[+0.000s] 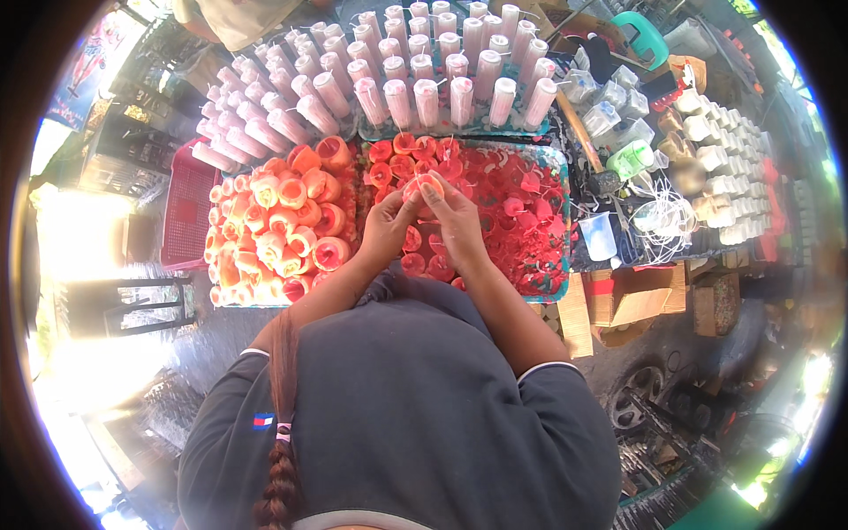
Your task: The person repeatedly picks up red and orange candle components from trays, inserts a wick into each, and places the assembled candles into a cardboard box. The person handles the items one at a time throughout the clip.
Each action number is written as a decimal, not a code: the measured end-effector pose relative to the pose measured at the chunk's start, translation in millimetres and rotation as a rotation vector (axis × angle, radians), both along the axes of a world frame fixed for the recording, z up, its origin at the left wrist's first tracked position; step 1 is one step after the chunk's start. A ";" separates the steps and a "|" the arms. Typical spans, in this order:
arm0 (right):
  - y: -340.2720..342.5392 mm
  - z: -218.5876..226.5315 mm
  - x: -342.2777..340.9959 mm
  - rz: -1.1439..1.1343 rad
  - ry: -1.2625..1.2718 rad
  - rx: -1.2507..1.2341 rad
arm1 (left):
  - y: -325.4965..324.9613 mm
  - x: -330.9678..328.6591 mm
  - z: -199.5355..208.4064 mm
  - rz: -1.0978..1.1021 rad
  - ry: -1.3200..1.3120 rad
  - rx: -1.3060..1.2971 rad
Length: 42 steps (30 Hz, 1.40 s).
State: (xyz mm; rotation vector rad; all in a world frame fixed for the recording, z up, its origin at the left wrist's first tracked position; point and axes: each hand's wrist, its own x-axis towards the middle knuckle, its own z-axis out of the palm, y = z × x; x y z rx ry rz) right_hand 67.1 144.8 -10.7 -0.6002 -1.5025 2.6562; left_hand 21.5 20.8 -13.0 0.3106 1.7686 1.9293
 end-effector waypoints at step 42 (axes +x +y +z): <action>27.8 -22.9 4.6 0.531 -0.438 0.191 | -8.2 -9.4 -33.4 0.144 0.049 -0.191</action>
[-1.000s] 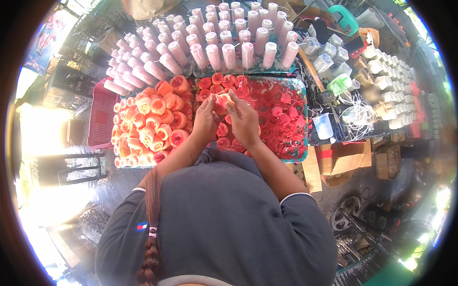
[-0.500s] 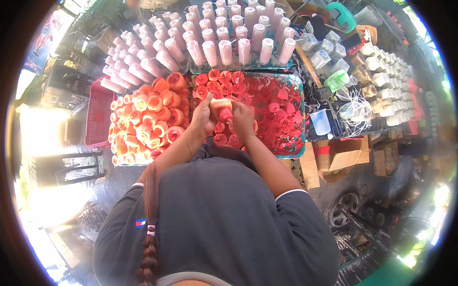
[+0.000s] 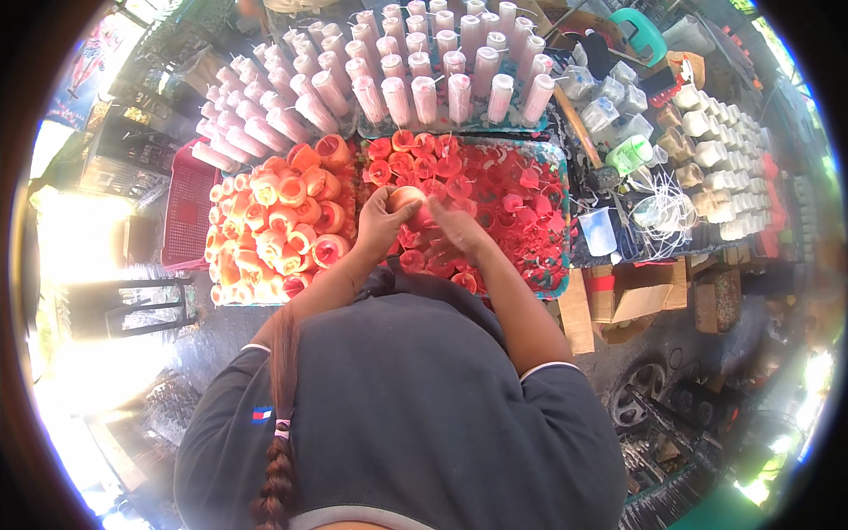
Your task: The person repeatedly picks up red and orange candle components from trays, inserts a wick into each, and places the assembled candles into a cardboard box. The person handles the items one at a time throughout the clip.
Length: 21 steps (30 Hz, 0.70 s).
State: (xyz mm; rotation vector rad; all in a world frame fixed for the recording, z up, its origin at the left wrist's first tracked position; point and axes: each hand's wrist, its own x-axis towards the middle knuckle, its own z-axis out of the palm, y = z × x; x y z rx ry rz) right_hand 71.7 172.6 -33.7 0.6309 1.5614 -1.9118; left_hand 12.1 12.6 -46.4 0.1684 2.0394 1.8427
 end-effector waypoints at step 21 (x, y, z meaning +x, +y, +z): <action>-26.8 -26.1 27.2 -0.178 0.432 -0.432 | 8.8 9.4 9.9 0.182 -0.043 0.206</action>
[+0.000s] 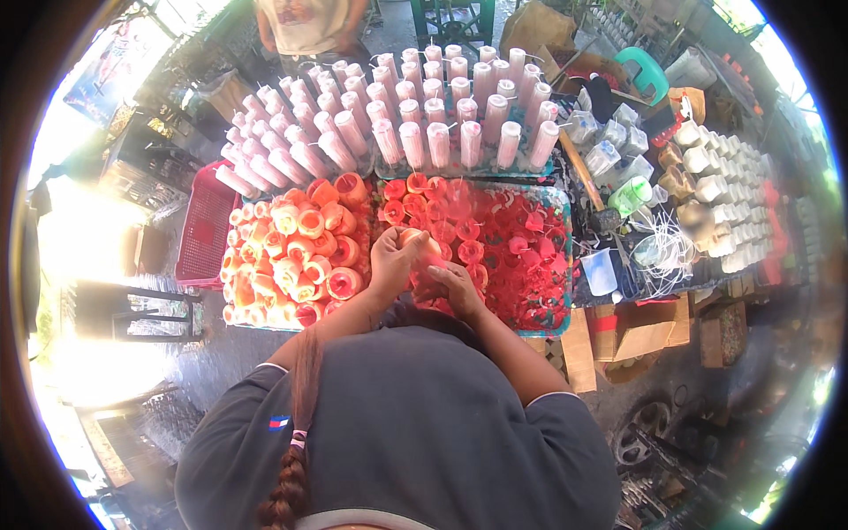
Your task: The person repeatedly picks up red and orange candle components from trays, inserts a wick into each, and places the assembled candles into a cardboard box. The person handles the items one at a time throughout the clip.
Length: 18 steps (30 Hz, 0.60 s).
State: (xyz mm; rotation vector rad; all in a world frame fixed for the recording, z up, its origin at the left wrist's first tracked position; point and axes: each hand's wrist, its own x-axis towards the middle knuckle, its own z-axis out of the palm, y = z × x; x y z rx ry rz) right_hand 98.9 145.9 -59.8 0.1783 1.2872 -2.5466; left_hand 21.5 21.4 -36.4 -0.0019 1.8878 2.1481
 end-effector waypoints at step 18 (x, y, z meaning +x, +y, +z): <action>13.4 35.9 -5.5 -0.030 0.171 1.262 | -6.1 -7.3 7.5 -0.401 0.000 -0.328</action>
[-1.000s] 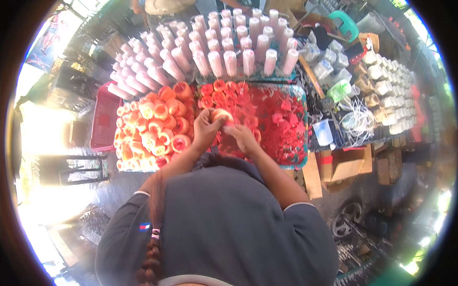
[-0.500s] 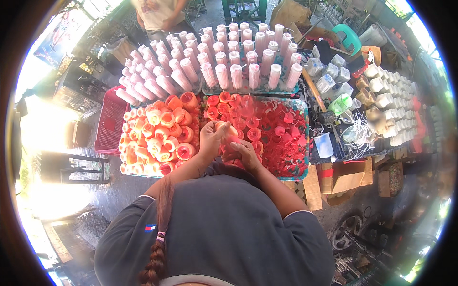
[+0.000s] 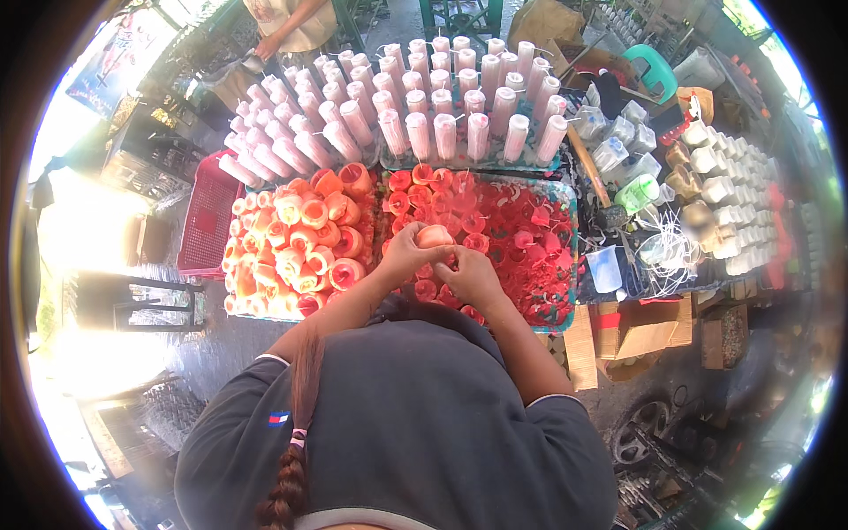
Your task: The person repeatedly picks up red and orange candle components from trays, inserts a wick into each, and places the assembled candles into a cardboard box. The person handles the items one at a time throughout the clip.
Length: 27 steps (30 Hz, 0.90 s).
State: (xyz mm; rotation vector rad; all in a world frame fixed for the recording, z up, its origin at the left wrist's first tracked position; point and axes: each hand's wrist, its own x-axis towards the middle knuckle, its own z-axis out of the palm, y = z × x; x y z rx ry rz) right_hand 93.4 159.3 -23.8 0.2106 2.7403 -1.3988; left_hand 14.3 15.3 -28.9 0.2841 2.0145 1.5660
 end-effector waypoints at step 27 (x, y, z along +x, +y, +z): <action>-34.9 4.3 4.9 0.063 -0.222 -0.901 | -2.0 -2.4 15.4 0.348 0.043 0.403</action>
